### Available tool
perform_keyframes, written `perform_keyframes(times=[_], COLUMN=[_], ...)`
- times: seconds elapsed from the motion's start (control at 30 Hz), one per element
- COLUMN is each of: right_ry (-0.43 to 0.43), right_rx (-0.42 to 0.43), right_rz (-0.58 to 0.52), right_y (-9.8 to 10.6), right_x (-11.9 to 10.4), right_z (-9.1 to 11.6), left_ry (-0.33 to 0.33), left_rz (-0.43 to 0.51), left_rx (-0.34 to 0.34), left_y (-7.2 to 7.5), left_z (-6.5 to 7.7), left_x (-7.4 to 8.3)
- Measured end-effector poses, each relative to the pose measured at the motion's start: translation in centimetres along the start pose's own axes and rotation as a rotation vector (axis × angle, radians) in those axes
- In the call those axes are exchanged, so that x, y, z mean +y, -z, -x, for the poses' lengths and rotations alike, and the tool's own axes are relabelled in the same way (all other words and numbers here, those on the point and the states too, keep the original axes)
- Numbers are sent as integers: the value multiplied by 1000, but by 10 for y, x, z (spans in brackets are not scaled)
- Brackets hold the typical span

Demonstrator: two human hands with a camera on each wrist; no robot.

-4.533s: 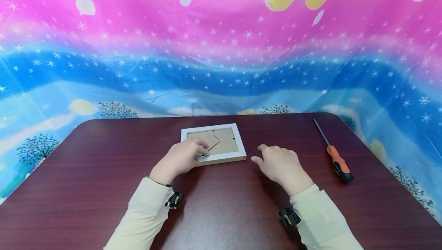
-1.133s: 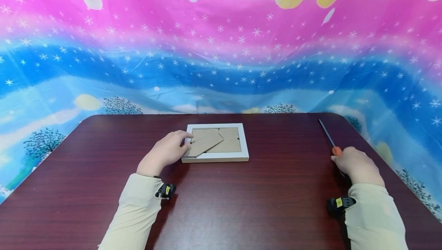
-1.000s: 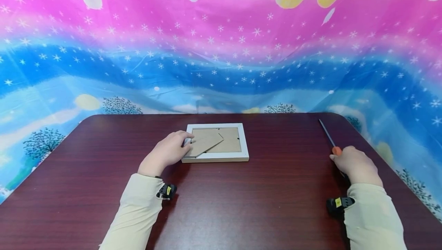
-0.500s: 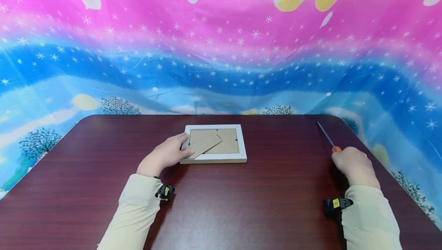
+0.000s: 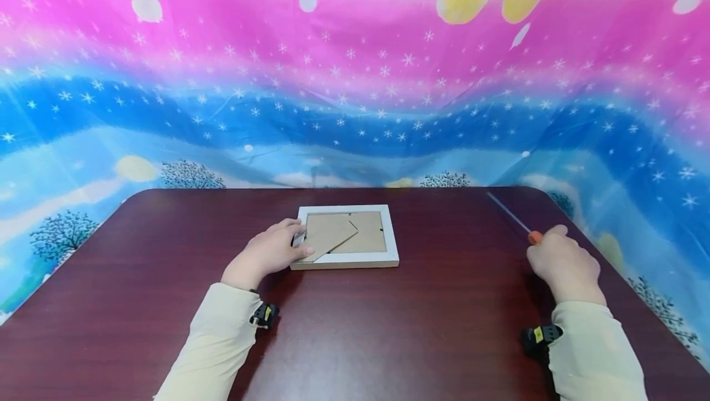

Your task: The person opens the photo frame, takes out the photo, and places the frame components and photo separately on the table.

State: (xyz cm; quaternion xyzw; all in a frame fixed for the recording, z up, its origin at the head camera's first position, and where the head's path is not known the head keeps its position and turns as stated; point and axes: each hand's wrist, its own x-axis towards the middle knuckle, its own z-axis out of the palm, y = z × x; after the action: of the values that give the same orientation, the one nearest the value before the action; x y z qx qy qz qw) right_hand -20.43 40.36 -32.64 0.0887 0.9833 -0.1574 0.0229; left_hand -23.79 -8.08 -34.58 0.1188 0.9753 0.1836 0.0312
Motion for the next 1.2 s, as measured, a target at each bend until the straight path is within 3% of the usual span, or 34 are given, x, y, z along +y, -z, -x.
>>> perform_keyframes(times=[0.13, 0.3, 0.4, 0.57, 0.9, 1.2], right_ry=[106, 161, 186, 258, 416, 521], right_rx=[60, 180, 258, 318, 237, 244], right_rz=[69, 117, 124, 101, 136, 162], right_y=[-3, -11, -12, -10, -18, -29], right_x=[-9, -24, -33, -51, -90, -120], right_z=[6, 14, 19, 26, 44, 47], left_ry=[-9, -27, -37, -44, -32, -21], left_rz=[-17, -17, -28, -30, -29, -26], left_rx=[-2, -3, 7, 22, 1, -11], left_y=[-3, -2, -2, 0, 4, 3], left_z=[4, 10, 12, 11, 8, 9], left_x=[0, -1, 2, 6, 4, 4])
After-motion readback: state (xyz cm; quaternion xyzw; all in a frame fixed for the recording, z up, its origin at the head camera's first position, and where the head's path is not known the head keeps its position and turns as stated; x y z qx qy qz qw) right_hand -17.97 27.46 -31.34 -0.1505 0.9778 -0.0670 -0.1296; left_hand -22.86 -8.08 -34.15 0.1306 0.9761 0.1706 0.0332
